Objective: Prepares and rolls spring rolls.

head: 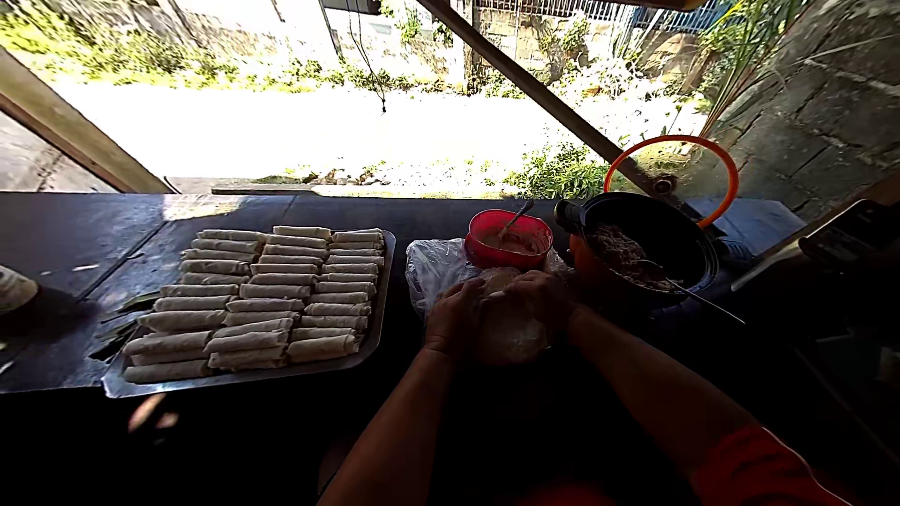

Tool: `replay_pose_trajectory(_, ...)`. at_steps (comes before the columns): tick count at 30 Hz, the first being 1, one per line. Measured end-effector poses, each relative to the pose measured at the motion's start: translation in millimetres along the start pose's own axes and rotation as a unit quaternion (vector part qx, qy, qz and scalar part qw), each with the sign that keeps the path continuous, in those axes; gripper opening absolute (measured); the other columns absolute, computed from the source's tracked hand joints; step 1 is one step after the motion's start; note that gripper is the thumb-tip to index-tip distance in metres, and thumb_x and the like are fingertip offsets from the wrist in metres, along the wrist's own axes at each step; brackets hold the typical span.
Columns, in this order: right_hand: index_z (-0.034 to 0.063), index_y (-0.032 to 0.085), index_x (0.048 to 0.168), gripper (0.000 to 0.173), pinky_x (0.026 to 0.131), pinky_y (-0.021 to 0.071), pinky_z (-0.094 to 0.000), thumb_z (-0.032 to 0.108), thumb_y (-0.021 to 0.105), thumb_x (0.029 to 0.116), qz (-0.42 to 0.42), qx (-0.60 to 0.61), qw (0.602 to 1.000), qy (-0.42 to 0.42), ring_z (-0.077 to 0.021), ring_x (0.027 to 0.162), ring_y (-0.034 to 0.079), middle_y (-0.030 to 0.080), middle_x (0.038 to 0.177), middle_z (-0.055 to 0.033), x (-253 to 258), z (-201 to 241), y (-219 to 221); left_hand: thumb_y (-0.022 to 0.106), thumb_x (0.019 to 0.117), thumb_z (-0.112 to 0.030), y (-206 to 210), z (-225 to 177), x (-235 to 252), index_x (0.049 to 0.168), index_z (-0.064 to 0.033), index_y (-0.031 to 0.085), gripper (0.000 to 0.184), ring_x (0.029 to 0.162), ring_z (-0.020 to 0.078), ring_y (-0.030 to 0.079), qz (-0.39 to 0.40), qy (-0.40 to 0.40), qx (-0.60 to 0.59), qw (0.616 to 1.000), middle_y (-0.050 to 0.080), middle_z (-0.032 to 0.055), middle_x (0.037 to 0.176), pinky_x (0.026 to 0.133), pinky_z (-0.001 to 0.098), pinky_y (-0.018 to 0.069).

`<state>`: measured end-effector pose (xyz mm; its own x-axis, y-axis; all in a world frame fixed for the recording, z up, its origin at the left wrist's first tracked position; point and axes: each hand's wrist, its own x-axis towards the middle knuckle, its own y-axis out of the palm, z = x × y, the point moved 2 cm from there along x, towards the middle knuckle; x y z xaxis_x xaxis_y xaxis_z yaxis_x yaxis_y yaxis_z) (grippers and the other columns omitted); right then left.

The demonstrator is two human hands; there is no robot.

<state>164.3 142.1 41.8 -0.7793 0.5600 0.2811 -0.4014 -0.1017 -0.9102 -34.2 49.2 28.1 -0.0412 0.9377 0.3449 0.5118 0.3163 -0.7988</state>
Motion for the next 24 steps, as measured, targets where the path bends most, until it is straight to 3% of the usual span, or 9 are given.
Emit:
replay_pose_trajectory(3,0.0180,0.076,0.116,0.028,0.108,0.0494,-0.0334,0.023,0.051,0.1052,0.014,0.016,0.999,0.027,-0.0149,0.120,0.066,0.075,0.119,-0.0007,1.6,0.1,1.7,0.069,0.0955,-0.026,-3.9,-8.9,10.3,0.131,-0.0167,0.065,0.037,0.120,0.0165,0.066,0.035,0.030,0.007,0.999,0.074,-0.0038,0.120,0.110,0.0470,0.0456)
replay_pose_trajectory(7,0.0191,0.075,0.118,0.030,0.110,0.0478,-0.0338,0.027,0.049,0.1056,0.004,0.024,0.998,0.055,-0.0151,0.123,0.064,0.074,0.121,0.0005,0.6,1.9,6.0,0.062,0.1005,-0.029,-2.4,-1.8,21.7,0.131,-0.0170,0.063,0.032,0.107,0.0114,0.071,0.068,0.041,0.017,0.997,0.077,-0.0063,0.109,0.108,0.0448,0.0462)
replay_pose_trajectory(10,0.0182,0.075,0.120,0.033,0.112,0.0465,-0.0344,0.036,0.051,0.1058,-0.012,0.023,0.999,0.038,-0.0165,0.125,0.062,0.072,0.125,-0.0013,-1.4,0.1,13.2,0.055,0.1045,-0.036,-0.7,3.3,23.8,0.131,-0.0174,0.064,0.033,0.110,0.0133,0.070,0.068,0.055,0.032,0.996,0.077,-0.0067,0.111,0.107,0.0468,0.0463)
replay_pose_trajectory(12,0.0182,0.075,0.121,0.034,0.113,0.0451,-0.0348,0.035,0.049,0.1067,-0.002,0.022,0.998,0.054,-0.0173,0.128,0.060,0.069,0.129,-0.0026,-0.4,0.3,14.9,0.054,0.1048,-0.037,0.8,3.5,23.4,0.132,-0.0174,0.064,0.036,0.112,0.0156,0.069,0.059,0.068,0.045,0.995,0.077,-0.0063,0.112,0.107,0.0470,0.0478)
replay_pose_trajectory(15,0.0157,0.074,0.124,0.035,0.114,0.0441,-0.0364,0.030,0.046,0.1075,0.026,0.031,0.996,0.081,-0.0193,0.129,0.059,0.068,0.132,-0.0052,4.2,2.7,12.6,0.061,0.1000,-0.031,1.0,-0.6,22.8,0.136,-0.0160,0.063,0.039,0.114,0.0180,0.069,0.048,0.088,0.055,0.993,0.075,-0.0026,0.118,0.104,0.0474,0.0498)
replay_pose_trajectory(18,0.0162,0.066,0.135,0.038,0.112,0.0463,-0.0388,0.029,0.042,0.1088,0.035,0.026,0.996,0.083,-0.0221,0.126,0.062,0.069,0.130,-0.0074,8.1,2.2,10.6,0.062,0.0995,-0.029,1.5,-1.3,24.0,0.135,-0.0162,0.063,0.038,0.107,0.0163,0.071,0.038,0.091,0.060,0.993,0.076,-0.0025,0.111,0.102,0.0473,0.0503)
replay_pose_trajectory(21,0.0148,0.068,0.123,0.033,0.108,0.0491,-0.0413,0.032,0.044,0.1080,0.044,0.032,0.997,0.061,-0.0224,0.122,0.063,0.069,0.125,-0.0072,12.1,-1.1,9.4,0.057,0.1030,-0.034,1.2,4.0,26.1,0.137,-0.0185,0.062,0.038,0.111,0.0160,0.069,0.044,0.076,0.056,0.995,0.077,-0.0052,0.111,0.105,0.0483,0.0487)
replay_pose_trajectory(24,0.0152,0.072,0.117,0.031,0.108,0.0492,-0.0384,0.031,0.047,0.1068,0.053,0.044,0.995,0.068,-0.0187,0.123,0.063,0.068,0.128,-0.0050,16.0,-3.7,9.0,0.058,0.1021,-0.030,1.3,5.7,26.6,0.141,-0.0197,0.059,0.041,0.118,0.0177,0.067,0.043,0.079,0.066,0.994,0.074,-0.0047,0.120,0.106,0.0487,0.0477)
